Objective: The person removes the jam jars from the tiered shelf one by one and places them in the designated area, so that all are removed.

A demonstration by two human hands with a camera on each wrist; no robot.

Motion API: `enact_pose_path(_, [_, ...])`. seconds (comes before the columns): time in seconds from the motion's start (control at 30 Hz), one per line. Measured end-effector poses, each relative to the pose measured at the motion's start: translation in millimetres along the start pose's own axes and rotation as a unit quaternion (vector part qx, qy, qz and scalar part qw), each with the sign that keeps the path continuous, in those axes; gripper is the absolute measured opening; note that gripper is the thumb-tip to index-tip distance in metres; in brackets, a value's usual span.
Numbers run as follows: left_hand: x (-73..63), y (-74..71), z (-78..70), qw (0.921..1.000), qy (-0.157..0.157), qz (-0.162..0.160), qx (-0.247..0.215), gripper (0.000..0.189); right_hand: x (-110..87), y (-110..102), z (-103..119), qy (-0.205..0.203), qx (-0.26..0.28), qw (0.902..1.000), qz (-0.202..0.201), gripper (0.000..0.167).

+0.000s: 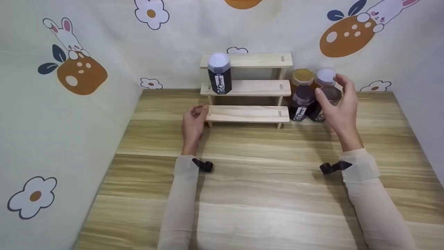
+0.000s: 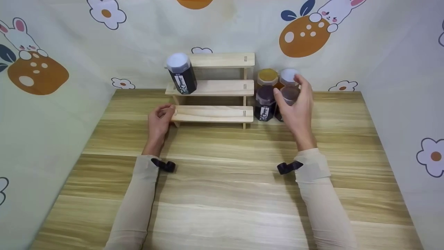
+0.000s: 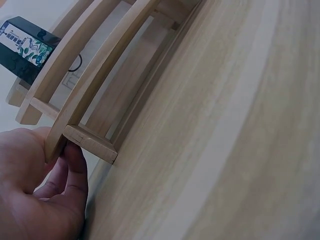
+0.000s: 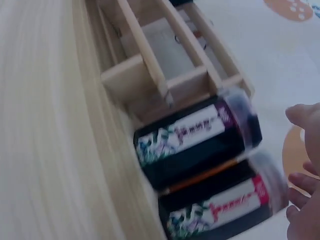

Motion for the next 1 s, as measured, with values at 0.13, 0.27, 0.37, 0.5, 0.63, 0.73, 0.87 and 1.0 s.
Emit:
enact_pose_path(0.13, [2.0,-3.1,-0.2,1.0000,0.004,-0.006,0.001,0.029,0.4,23,34,-0.045,0.031,0.9985,-0.007,0.055])
enact_pose_path(0.27, [2.8,-8.6,0.4,0.9998,0.002,-0.016,-0.007,0.029,-1.3,52,56,-0.082,0.051,0.9952,0.016,0.049])
enact_pose_path(0.37, [3.0,-10.3,-0.3,0.9998,0.005,-0.016,-0.013,0.030,-2.8,72,72,-0.109,0.075,0.9905,0.039,0.048])
enact_pose_path(0.5, [4.0,-8.3,-1.4,0.9997,0.011,-0.014,-0.018,0.029,-3.1,100,87,-0.117,0.107,0.9836,0.085,0.053])
enact_pose_path(0.63, [4.0,-5.7,-2.0,0.9998,0.007,-0.014,-0.011,0.029,-1.7,132,83,-0.105,0.113,0.9786,0.136,0.061])
enact_pose_path(0.73, [4.0,-3.7,-2.0,0.9999,0.002,-0.010,-0.002,0.033,-1.9,154,77,-0.090,0.126,0.9746,0.161,0.067])
enact_pose_path(0.87, [3.3,-1.3,-1.2,1.0000,0.003,-0.002,-0.001,0.034,-3.6,176,81,-0.061,0.150,0.9697,0.183,0.075])
enact_pose_path(1.0, [2.0,0.6,-0.4,1.0000,0.003,0.000,-0.004,0.031,-3.2,192,87,-0.038,0.168,0.9670,0.188,0.081])
Point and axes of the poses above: each hand's wrist, its own x-axis towards the middle knuckle, its own y-axis out of the palm, z = x × y, the point moved 3 cm from there along x, towards the middle knuckle, and after that the axes turned 11 degrees about -y, right-handed, at the moved point
